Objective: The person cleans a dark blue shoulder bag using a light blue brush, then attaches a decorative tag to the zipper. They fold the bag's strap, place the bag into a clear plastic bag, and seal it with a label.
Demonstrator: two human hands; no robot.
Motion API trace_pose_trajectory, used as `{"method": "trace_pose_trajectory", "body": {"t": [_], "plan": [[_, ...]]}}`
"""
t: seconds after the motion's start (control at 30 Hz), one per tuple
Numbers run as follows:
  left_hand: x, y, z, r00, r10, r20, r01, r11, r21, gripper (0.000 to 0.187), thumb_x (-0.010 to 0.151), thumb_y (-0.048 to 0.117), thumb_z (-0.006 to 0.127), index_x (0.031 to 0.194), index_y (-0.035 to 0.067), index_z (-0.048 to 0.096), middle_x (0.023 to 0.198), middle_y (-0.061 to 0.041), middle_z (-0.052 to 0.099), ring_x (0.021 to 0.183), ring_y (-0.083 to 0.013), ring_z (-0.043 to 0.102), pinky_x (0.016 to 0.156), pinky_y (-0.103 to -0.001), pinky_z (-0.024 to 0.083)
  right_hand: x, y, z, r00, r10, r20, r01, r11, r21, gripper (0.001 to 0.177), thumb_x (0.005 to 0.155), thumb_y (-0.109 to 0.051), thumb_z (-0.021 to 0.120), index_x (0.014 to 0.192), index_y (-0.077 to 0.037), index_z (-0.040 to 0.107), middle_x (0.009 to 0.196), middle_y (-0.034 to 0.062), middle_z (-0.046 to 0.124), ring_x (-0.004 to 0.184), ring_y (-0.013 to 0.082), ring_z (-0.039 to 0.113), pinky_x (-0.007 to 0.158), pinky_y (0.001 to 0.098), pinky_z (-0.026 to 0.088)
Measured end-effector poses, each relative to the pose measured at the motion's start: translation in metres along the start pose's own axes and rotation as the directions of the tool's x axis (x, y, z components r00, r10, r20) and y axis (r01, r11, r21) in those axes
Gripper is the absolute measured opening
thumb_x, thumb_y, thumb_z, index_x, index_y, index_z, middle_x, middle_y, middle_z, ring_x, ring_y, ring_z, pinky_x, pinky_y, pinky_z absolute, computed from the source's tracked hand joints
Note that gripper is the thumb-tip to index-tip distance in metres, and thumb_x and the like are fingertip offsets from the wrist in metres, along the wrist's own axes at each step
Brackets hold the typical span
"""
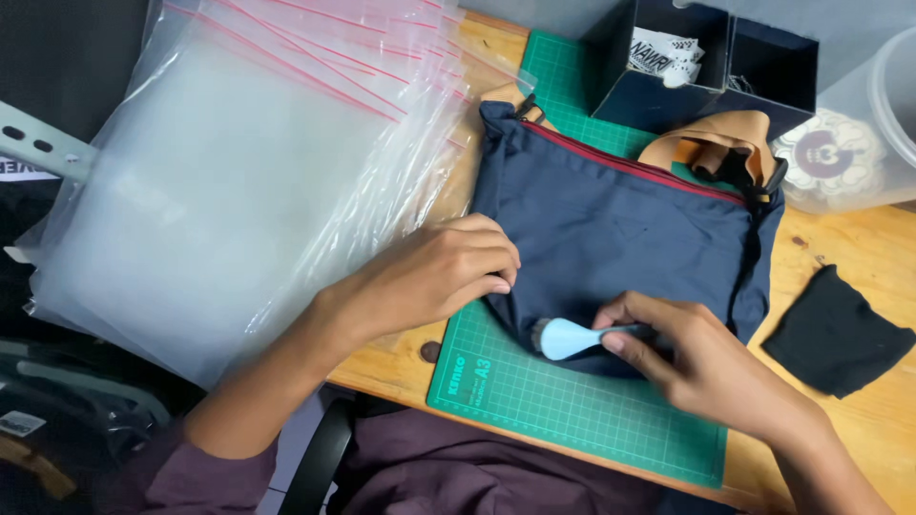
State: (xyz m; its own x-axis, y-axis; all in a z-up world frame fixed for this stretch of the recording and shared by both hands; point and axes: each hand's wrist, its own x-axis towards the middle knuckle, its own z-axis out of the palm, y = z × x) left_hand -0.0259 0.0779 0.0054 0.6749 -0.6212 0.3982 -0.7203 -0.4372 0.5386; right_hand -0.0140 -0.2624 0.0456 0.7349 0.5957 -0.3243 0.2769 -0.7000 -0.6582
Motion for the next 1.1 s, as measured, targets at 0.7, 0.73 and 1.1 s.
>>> {"method": "trace_pose_trajectory", "body": {"t": [0.7, 0.73, 1.1], "plan": [[-0.030, 0.022, 0.026, 0.892, -0.211, -0.401, 0.382, 0.824, 0.417, 0.042, 0.104, 0.047, 0.089, 0.098, 0.011, 0.067, 0.100, -0.006, 0.065, 0.092, -0.0304, 0.061, 0.084, -0.044, 0.046, 0.005, 0.037, 0.009, 0.996, 0.083, -0.034, -0.078, 0.989, 0.125, 0.021, 0.109, -0.031, 0.071, 0.110, -0.018, 0.087, 0.083, -0.0051, 0.072, 0.072, 0.0119, 0.055, 0.068, 0.0305, 0.043], [-0.029, 0.025, 0.029, 0.893, -0.210, -0.399, 0.381, 0.824, 0.420, 0.042, 0.104, 0.047, 0.089, 0.098, 0.011, 0.067, 0.100, -0.006, 0.065, 0.092, -0.0304, 0.061, 0.084, -0.044, 0.046, 0.005, 0.037, 0.009, 0.996, 0.082, -0.036, -0.077, 0.989, 0.127, 0.021, 0.109, -0.031, 0.071, 0.110, -0.018, 0.087, 0.083, -0.0051, 0.072, 0.072, 0.0119, 0.055, 0.068, 0.0305, 0.043], [-0.006, 0.079, 0.062, 0.879, -0.293, -0.375, 0.418, 0.852, 0.315, 0.065, 0.115, 0.044, 0.073, 0.167, 0.009, 0.057, 0.141, -0.015, 0.069, 0.115, -0.0347, 0.070, 0.093, -0.050, 0.053, 0.005, 0.047, 0.010, 0.999, 0.035, -0.022, -0.031, 0.986, 0.162, 0.022, 0.108, -0.032, 0.071, 0.109, -0.018, 0.088, 0.090, -0.0072, 0.081, 0.079, 0.0088, 0.066, 0.073, 0.0281, 0.049]]}}
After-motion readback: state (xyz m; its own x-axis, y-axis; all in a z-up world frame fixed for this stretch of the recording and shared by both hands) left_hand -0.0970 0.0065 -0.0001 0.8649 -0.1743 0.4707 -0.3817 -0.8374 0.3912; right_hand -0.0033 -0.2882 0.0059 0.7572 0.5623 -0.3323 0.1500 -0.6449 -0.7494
